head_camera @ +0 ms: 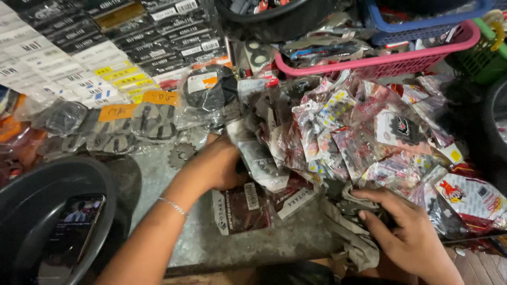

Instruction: Cleaning and inspecting motorcycle engine sprockets using a cloth.

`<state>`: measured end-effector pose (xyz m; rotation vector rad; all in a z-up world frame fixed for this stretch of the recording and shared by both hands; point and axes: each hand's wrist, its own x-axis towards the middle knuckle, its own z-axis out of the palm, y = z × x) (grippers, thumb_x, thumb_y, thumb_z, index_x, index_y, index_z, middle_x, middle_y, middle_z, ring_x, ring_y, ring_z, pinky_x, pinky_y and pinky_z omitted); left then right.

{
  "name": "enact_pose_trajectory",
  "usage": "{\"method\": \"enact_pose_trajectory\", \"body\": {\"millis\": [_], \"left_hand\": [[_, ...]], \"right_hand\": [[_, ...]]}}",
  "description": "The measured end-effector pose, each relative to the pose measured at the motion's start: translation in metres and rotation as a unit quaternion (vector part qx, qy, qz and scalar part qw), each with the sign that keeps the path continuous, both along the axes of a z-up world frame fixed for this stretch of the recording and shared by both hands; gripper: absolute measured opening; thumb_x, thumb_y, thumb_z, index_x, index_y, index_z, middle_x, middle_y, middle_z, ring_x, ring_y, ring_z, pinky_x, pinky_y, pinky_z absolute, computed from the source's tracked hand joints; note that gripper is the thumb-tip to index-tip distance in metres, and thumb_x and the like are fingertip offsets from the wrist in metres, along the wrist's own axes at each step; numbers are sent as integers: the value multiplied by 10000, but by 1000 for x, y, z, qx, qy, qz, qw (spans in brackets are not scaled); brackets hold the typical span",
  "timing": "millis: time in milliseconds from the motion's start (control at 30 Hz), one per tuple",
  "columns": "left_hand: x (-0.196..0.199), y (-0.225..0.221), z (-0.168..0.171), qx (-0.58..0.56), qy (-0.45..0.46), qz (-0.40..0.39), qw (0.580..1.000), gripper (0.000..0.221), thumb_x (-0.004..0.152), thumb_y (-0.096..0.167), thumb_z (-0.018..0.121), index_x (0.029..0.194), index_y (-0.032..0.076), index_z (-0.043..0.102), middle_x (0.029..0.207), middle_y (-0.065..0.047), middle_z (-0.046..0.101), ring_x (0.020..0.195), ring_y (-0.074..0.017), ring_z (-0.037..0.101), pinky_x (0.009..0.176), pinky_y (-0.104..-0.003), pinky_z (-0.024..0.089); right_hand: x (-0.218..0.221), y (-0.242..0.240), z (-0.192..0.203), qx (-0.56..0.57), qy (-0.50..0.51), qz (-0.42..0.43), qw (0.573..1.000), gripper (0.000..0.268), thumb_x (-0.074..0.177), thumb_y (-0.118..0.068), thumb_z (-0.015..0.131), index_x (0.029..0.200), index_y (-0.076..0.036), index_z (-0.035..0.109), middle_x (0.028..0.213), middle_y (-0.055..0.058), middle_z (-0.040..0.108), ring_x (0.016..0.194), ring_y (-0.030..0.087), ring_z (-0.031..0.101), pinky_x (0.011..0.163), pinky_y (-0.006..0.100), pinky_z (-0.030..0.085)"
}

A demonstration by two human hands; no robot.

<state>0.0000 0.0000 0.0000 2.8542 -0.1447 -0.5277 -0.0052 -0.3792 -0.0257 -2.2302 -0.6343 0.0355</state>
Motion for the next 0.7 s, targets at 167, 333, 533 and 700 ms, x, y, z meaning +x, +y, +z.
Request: {"method": "enact_pose_trajectory", "body": {"millis": [167,333,533,700], "left_hand": [[-27,9,14,-83,-128,-33,988,724,596,177,849,1285,144,629,1435,-84,528,1326,-319,418,982,-517,343],[-48,27,1,22,-107,-14,994,437,682,225,842,1083,160,679,1342,-86,554,1299,-284,465,1004,-493,366],[-58,33,-4,-33,-238,-10,971,587,661,132,818,1215,88,627,1318,-156,538,1214,-371,476,933,-548,399],[-57,40,-7,-68,-288,25,955,431,674,54,784,1077,113,641,1191,-119,614,1179,-357,546,1008,-440,466]], "right_hand": [[3,-2,-4,-3,23,-2,1000,365,810,-133,731,1174,-115,710,1024,86,788,946,211,720,824,326,566],[2,-1,-4,-22,40,-3,999,353,827,-152,736,1178,-118,716,1012,89,784,944,202,735,829,333,565],[5,-7,-14,-17,26,2,1000,363,819,-170,740,1177,-121,714,1041,94,786,938,204,726,803,328,578],[4,-5,-10,-22,13,7,1000,393,807,-150,731,1197,-112,705,1095,112,778,1002,218,767,849,342,570]]}}
